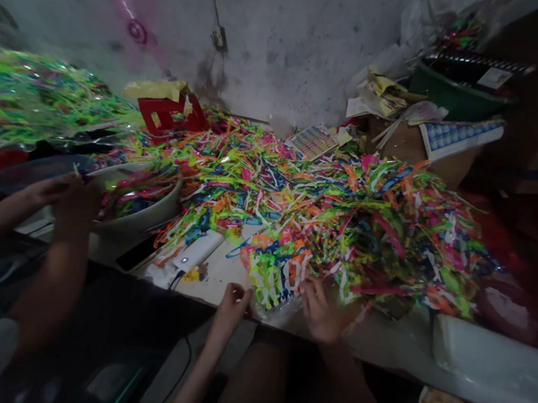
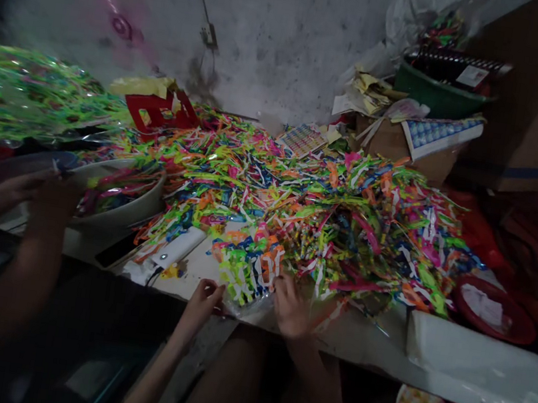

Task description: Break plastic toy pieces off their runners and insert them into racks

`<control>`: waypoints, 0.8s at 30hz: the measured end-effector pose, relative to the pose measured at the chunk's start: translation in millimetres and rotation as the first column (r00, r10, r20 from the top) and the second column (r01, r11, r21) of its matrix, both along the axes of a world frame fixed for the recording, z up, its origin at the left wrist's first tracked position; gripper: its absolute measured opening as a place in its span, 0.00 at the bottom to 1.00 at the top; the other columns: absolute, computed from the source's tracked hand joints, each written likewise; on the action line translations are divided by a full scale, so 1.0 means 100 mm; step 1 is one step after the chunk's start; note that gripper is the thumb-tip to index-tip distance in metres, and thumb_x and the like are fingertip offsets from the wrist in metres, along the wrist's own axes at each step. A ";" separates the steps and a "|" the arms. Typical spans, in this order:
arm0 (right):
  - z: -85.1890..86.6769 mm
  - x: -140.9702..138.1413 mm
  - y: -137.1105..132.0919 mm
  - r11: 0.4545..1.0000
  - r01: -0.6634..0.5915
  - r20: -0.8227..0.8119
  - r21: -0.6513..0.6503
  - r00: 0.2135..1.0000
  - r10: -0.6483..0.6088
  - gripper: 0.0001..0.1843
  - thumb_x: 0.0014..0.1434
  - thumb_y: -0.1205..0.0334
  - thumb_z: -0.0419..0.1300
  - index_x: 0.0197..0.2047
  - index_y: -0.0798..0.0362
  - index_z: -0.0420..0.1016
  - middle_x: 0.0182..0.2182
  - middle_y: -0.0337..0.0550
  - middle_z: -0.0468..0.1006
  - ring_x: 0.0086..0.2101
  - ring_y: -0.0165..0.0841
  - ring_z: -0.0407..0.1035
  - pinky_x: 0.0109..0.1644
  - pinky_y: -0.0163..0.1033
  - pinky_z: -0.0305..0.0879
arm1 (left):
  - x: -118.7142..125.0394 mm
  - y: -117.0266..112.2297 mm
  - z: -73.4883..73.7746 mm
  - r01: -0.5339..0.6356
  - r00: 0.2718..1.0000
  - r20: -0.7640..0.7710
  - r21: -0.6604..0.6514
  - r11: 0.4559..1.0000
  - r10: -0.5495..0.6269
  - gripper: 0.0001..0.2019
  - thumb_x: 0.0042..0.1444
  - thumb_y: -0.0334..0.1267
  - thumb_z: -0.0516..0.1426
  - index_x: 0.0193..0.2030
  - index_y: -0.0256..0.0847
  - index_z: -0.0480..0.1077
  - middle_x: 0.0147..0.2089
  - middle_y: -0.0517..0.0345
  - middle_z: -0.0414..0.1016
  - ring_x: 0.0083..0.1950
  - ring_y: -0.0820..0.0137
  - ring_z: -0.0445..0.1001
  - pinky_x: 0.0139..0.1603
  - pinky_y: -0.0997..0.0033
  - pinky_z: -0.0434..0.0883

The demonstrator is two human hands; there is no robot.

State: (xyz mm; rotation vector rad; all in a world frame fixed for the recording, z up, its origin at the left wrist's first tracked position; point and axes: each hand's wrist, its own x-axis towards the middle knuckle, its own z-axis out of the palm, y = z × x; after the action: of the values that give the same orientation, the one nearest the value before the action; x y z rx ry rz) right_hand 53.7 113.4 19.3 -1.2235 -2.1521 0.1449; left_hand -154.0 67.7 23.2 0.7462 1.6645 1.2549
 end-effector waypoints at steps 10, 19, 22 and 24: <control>0.16 0.08 -0.07 0.943 -0.331 0.156 0.024 0.933 0.323 0.13 0.60 0.68 0.48 0.42 0.47 0.71 0.41 0.42 0.76 0.38 0.33 0.71 0.37 0.35 0.67 | -0.02 -0.14 0.06 -0.003 0.999 0.038 0.010 1.000 0.002 0.24 0.40 0.45 0.59 0.42 0.43 0.53 0.26 0.72 0.61 0.16 0.73 0.69 0.20 0.69 0.71; 0.67 0.13 0.09 0.969 -0.227 0.139 -0.098 0.961 0.239 0.14 0.64 0.58 0.44 0.44 0.48 0.70 0.37 0.41 0.76 0.37 0.33 0.71 0.40 0.37 0.66 | -0.20 0.09 0.38 0.066 0.969 -0.237 0.003 0.998 -0.064 0.24 0.50 0.39 0.49 0.55 0.35 0.57 0.17 0.71 0.57 0.16 0.74 0.63 0.21 0.75 0.64; 0.67 0.18 0.25 0.969 -0.242 0.207 -0.048 0.947 0.247 0.17 0.64 0.61 0.42 0.39 0.48 0.73 0.36 0.42 0.76 0.38 0.34 0.71 0.42 0.38 0.65 | -0.30 0.17 0.37 0.069 0.917 -0.389 -0.061 0.996 -0.088 0.21 0.50 0.39 0.52 0.51 0.37 0.62 0.20 0.67 0.61 0.19 0.73 0.64 0.20 0.76 0.61; 0.66 0.21 0.35 0.971 -0.238 0.266 -0.025 0.935 0.236 0.19 0.63 0.63 0.43 0.34 0.49 0.74 0.33 0.43 0.76 0.37 0.34 0.70 0.41 0.37 0.65 | -0.37 0.21 0.35 0.079 0.881 -0.458 -0.106 0.991 -0.119 0.16 0.48 0.38 0.54 0.46 0.39 0.66 0.25 0.62 0.66 0.23 0.72 0.67 0.21 0.76 0.61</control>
State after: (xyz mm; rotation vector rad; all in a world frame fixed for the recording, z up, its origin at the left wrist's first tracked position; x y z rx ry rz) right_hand 74.8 148.8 84.8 -1.0214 -2.5313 0.0775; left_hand -191.0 88.8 58.6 1.1307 2.0168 0.9708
